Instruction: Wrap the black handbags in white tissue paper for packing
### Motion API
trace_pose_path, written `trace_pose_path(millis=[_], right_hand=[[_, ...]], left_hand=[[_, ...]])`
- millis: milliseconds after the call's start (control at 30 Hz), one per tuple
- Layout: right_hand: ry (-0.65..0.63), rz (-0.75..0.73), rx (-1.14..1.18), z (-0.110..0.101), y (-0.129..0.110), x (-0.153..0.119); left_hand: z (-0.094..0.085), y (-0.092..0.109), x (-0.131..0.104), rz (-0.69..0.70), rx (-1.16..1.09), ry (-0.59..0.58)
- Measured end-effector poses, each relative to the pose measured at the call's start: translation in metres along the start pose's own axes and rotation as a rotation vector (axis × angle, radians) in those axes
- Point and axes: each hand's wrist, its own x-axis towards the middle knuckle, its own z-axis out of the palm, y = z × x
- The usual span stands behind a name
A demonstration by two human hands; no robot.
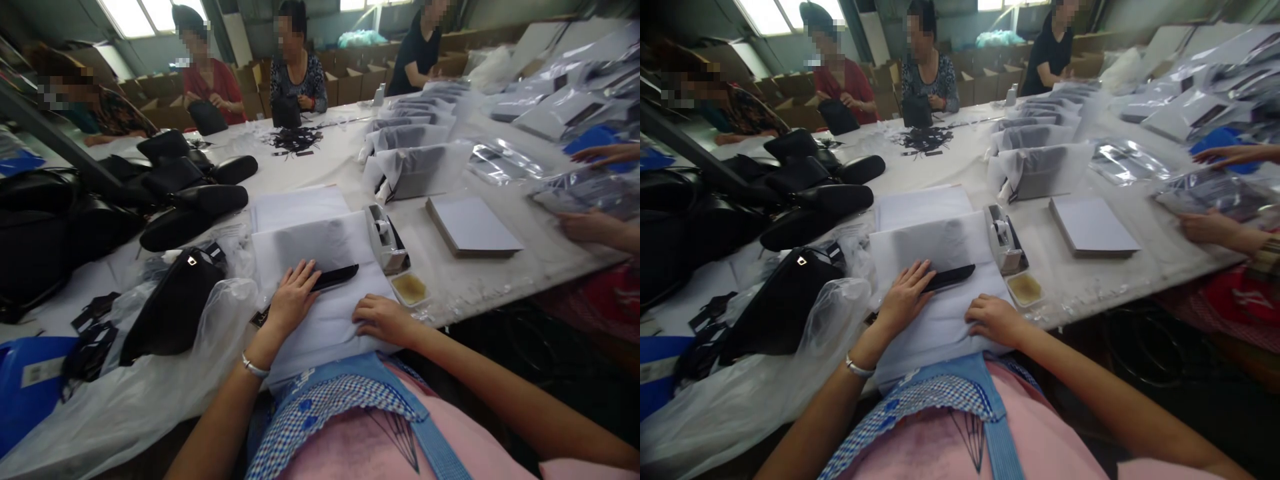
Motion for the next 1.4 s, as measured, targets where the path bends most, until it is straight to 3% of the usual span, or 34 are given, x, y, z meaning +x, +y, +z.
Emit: trace_pose_path(millis=[233,433,500,667,767,867,1067,1400], right_hand=[[-0.002,0.007,0.08,-0.013,-0.006,0.009],[0.049,0.101,0.169,-0.042,-0.009,0.024],[0.006,0.108,0.173,-0.045,-0.007,0.028],[-0.181,0.06,0.149,-0.032,-0.007,0.026],[-0.017,0.051,0.092,-0.021,-0.008,0.017],[0.141,0.03,-0.155,-0.01,-0.008,0.003],[0.098,0.079,-0.332,0.012,-0.01,-0.017],[0.114,0.081,-0.287,0.015,-0.011,-0.003]], left_hand=[[-0.005,-0.001,0.001,-0.028,-0.086,-0.011],[-0.026,-0.007,0.011,-0.081,-0.262,-0.051],[-0.033,-0.009,0.015,-0.094,-0.304,-0.082],[-0.039,-0.009,0.017,-0.111,-0.325,-0.113],[-0.038,-0.008,0.016,-0.113,-0.328,-0.104],[-0.037,-0.008,0.016,-0.114,-0.329,-0.093],[-0.035,-0.01,0.016,-0.114,-0.34,-0.095],[-0.034,-0.01,0.015,-0.119,-0.342,-0.1]])
